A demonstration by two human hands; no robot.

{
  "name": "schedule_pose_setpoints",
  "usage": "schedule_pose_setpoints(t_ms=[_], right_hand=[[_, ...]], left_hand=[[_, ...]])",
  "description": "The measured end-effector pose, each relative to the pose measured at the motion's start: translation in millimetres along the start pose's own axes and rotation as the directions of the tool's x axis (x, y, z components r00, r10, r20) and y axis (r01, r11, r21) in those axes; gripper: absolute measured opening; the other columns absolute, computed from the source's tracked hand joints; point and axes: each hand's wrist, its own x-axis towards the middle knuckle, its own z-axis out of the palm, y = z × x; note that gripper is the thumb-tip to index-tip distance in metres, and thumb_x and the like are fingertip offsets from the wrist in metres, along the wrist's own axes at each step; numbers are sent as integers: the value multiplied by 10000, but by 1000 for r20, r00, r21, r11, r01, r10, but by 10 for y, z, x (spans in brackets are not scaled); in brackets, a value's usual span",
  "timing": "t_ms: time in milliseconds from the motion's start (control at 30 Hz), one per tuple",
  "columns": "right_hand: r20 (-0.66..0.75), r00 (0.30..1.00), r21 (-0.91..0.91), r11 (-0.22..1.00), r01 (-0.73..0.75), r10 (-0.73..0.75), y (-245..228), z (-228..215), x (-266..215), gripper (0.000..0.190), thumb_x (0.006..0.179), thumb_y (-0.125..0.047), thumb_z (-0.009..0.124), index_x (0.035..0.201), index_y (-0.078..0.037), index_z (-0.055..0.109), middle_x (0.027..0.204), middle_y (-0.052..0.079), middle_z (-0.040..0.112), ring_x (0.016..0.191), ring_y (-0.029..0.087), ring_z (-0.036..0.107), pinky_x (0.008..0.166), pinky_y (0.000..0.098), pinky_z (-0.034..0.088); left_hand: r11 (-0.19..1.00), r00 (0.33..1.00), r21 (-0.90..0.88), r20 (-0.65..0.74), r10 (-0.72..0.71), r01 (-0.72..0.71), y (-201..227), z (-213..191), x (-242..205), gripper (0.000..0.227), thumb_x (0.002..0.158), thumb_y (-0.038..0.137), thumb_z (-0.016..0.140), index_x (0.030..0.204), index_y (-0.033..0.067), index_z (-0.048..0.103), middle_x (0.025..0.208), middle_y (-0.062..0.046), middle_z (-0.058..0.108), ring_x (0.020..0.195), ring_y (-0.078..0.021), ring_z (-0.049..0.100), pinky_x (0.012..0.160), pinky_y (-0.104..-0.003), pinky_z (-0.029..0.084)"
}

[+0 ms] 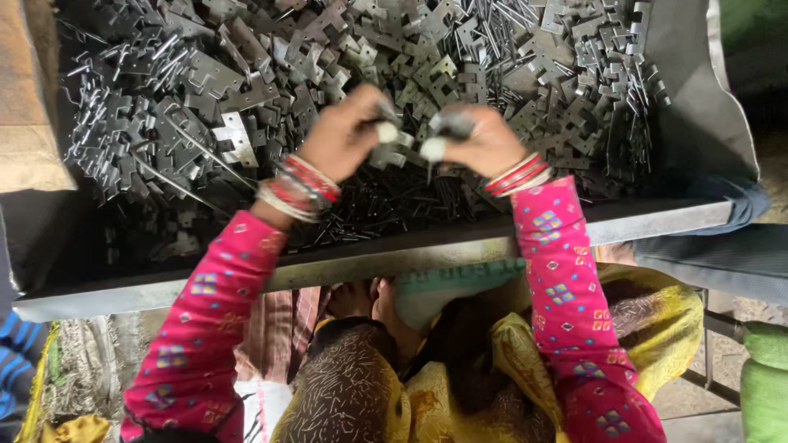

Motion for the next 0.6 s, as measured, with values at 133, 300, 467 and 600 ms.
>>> schedule_pose_setpoints(t_ms=[133, 300, 467, 600], right_hand=[[-198, 952, 690, 723, -34, 233, -141, -131, -45, 305, 924, -168, 720, 1168, -7, 633, 1001, 195, 740, 927, 358, 730, 805, 543, 642], [0, 893, 832, 496, -250, 450, -12, 220, 120, 288, 926, -189, 652, 1154, -51, 544, 1137, 181, 710, 1059, 375, 719, 876, 564, 614], [175, 911, 794, 493, -355, 374, 283, 733, 151, 537, 1040, -520, 618, 1305, -53, 612, 1133, 96, 687, 943, 244, 665, 745, 439, 554], [-106, 928, 335, 891, -306, 358, 389, 536, 183, 498, 886, -414, 750, 1236, -93, 600, 1083, 112, 696, 983, 298, 704, 827, 485, 617]], left_hand=[[590, 837, -789, -200, -509, 170, 43, -268, -107, 179, 1032, 106, 565, 1192, 35, 602, 1097, -89, 702, 867, -229, 739, 583, -368, 660], [740, 861, -605, -167, -481, 296, 70, 81, -168, 531, 993, 157, 605, 1444, 3, 371, 1151, -202, 700, 780, -309, 743, 589, -379, 648], [859, 883, 215, -186, -431, 464, 122, 585, -436, 683, 917, 153, 635, 1531, -33, 401, 1007, -317, 687, 995, -513, 664, 927, -567, 498], [879, 906, 452, -419, 60, 151, -39, -272, -669, 373, 890, 90, 731, 1236, -26, 654, 1036, -288, 684, 988, -483, 658, 866, -539, 526]])
